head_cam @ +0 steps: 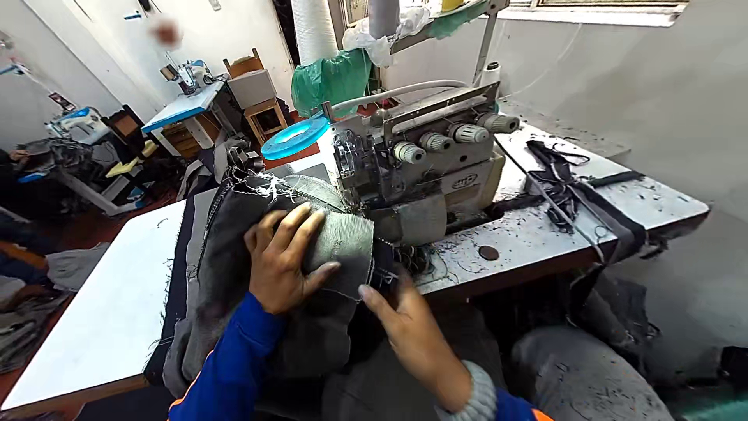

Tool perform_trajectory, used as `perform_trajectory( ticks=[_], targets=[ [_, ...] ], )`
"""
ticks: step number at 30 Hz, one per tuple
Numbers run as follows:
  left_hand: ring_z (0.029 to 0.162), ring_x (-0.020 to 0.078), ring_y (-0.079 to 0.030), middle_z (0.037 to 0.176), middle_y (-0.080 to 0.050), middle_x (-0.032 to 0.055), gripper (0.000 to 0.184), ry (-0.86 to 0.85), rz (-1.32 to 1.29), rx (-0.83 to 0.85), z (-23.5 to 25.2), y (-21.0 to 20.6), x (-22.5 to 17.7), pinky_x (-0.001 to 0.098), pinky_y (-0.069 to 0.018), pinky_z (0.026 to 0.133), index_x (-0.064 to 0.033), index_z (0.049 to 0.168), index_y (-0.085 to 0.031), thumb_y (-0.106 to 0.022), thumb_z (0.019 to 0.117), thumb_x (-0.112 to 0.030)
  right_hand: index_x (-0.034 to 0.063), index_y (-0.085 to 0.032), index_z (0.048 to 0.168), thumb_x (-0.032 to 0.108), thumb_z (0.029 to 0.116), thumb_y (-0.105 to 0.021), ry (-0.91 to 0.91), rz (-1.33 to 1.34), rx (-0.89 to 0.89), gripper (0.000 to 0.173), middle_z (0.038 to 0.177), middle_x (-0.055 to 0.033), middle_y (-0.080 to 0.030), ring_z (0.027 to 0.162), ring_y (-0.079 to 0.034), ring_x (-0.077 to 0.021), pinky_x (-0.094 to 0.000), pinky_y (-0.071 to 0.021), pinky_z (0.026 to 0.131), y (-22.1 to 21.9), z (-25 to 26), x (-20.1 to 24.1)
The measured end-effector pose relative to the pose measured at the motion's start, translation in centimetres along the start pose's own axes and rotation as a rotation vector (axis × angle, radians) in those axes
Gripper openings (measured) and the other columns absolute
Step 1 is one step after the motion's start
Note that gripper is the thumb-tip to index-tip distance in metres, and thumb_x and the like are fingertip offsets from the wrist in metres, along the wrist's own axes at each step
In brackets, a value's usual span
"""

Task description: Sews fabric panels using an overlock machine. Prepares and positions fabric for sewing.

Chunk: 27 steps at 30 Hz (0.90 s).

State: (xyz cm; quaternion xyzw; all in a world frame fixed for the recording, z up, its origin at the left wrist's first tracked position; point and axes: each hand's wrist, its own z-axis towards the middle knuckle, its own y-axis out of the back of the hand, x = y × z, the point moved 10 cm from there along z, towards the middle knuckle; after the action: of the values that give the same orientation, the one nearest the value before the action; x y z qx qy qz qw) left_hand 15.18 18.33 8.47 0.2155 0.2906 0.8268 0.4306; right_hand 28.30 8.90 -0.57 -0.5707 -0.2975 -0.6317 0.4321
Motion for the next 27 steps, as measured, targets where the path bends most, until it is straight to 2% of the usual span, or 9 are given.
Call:
perform_trajectory(
  ticks=[3, 7, 10, 12, 14, 16, 19, 22, 27],
  targets=[
    [0.126, 0.0324, -0.056, 0.130, -0.069, 0.0065, 0.075, -0.046, -0.043, 0.216, 3.6, -1.4, -2.6, 0.0573, -0.0349, 0.104, -0.0175, 0.133, -0.069, -0.041, 0.0938, -0.075, -0.0067, -0.067, 0.107, 0.016, 0.1065, -0.048, -0.026, 0.089, 0.028, 0.029, 0.095, -0.0065, -0.068, 0.093, -0.063, -0.0014, -0.0222, -0.0506, 0.089, -1.7, 0.6, 0.3],
    [0.104, 0.0245, -0.062, 0.101, -0.069, 0.0056, 0.031, -0.054, -0.336, 0.316, 6.9, -1.1, -2.9, 0.0561, -0.0390, 0.099, -0.0127, 0.106, -0.076, -0.074, 0.0883, -0.038, -0.0092, -0.061, 0.121, 0.020, 0.1090, -0.044, -0.008, 0.251, 0.113, 0.036, 0.111, -0.0065, -0.067, 0.109, -0.060, 0.0039, -0.0174, -0.0474, 0.100, -1.8, 0.7, 2.1],
    [0.105, 0.0160, -0.062, 0.105, -0.069, 0.0006, 0.031, -0.081, -0.421, 0.408, 6.8, -1.2, -2.9, 0.0502, -0.0400, 0.100, -0.0138, 0.103, -0.077, -0.074, 0.0882, -0.040, -0.0082, -0.054, 0.131, 0.022, 0.1100, -0.041, -0.075, 0.351, 0.122, 0.038, 0.121, -0.0067, -0.065, 0.118, -0.057, 0.0034, -0.0172, -0.0454, 0.105, -0.9, 0.6, 1.4],
    [0.097, 0.0124, -0.063, 0.097, -0.072, -0.0014, 0.018, -0.067, -0.542, 0.248, 6.4, 0.2, -2.9, 0.0431, -0.0412, 0.097, -0.0135, 0.089, -0.078, -0.075, 0.0878, -0.031, -0.0073, -0.051, 0.134, 0.022, 0.1103, -0.039, -0.138, 0.418, 0.128, 0.040, 0.123, -0.0069, -0.064, 0.119, -0.058, 0.0004, -0.0200, -0.0467, 0.105, -0.9, 0.7, 0.9],
    [0.099, 0.0051, -0.064, 0.098, -0.071, -0.0078, 0.010, 0.021, -0.714, 0.078, 6.5, 3.4, -2.4, 0.0267, -0.0514, 0.093, -0.0174, 0.085, -0.076, -0.074, 0.0906, -0.025, -0.0058, -0.045, 0.141, 0.024, 0.1111, -0.037, -0.250, 0.512, 0.093, 0.043, 0.131, -0.0114, -0.061, 0.124, -0.058, -0.0071, -0.0268, -0.0473, 0.108, -0.7, 1.0, -0.1],
    [0.106, 0.0016, -0.064, 0.109, -0.068, -0.0111, 0.010, 0.023, -0.760, 0.067, 6.7, 5.4, -3.1, 0.0192, -0.0560, 0.090, -0.0210, 0.086, -0.074, -0.073, 0.0928, -0.029, -0.0019, -0.053, 0.132, 0.022, 0.1106, -0.042, -0.330, 0.629, -0.001, 0.034, 0.121, -0.0098, -0.066, 0.116, -0.063, -0.0098, -0.0288, -0.0514, 0.102, -0.3, 1.4, -0.6],
    [0.114, 0.0119, -0.066, 0.122, -0.072, 0.0043, 0.012, -0.034, -0.636, 0.200, 6.5, 3.1, -4.7, 0.0305, -0.0549, 0.097, -0.0079, 0.083, -0.073, -0.075, 0.0874, -0.019, 0.0022, -0.062, 0.113, 0.015, 0.1105, -0.038, -0.262, 0.638, 0.042, 0.028, 0.096, -0.0026, -0.071, 0.094, -0.069, -0.0062, -0.0259, -0.0573, 0.089, -1.1, 1.6, 0.9],
    [0.093, 0.0038, -0.071, 0.113, -0.076, 0.0025, 0.011, -0.021, -0.620, 0.321, 6.7, 1.3, -4.1, 0.0219, -0.0589, 0.082, -0.0059, 0.094, -0.071, -0.076, 0.0867, -0.011, 0.0029, -0.064, 0.118, 0.012, 0.1095, -0.039, -0.142, 0.584, 0.141, 0.027, 0.099, -0.0001, -0.072, 0.097, -0.069, -0.0036, -0.0239, -0.0571, 0.092, -1.8, 1.6, 2.8],
    [0.077, -0.0026, -0.068, 0.087, -0.075, -0.0057, 0.010, -0.014, -0.620, 0.447, 7.8, 1.4, -4.0, 0.0172, -0.0562, 0.071, -0.0109, 0.091, -0.075, -0.072, 0.0921, -0.021, 0.0077, -0.065, 0.117, 0.010, 0.1083, -0.037, -0.183, 0.618, 0.199, 0.029, 0.097, -0.0005, -0.073, 0.093, -0.070, -0.0056, -0.0256, -0.0587, 0.087, -2.2, 1.6, 2.7]
  ],
)
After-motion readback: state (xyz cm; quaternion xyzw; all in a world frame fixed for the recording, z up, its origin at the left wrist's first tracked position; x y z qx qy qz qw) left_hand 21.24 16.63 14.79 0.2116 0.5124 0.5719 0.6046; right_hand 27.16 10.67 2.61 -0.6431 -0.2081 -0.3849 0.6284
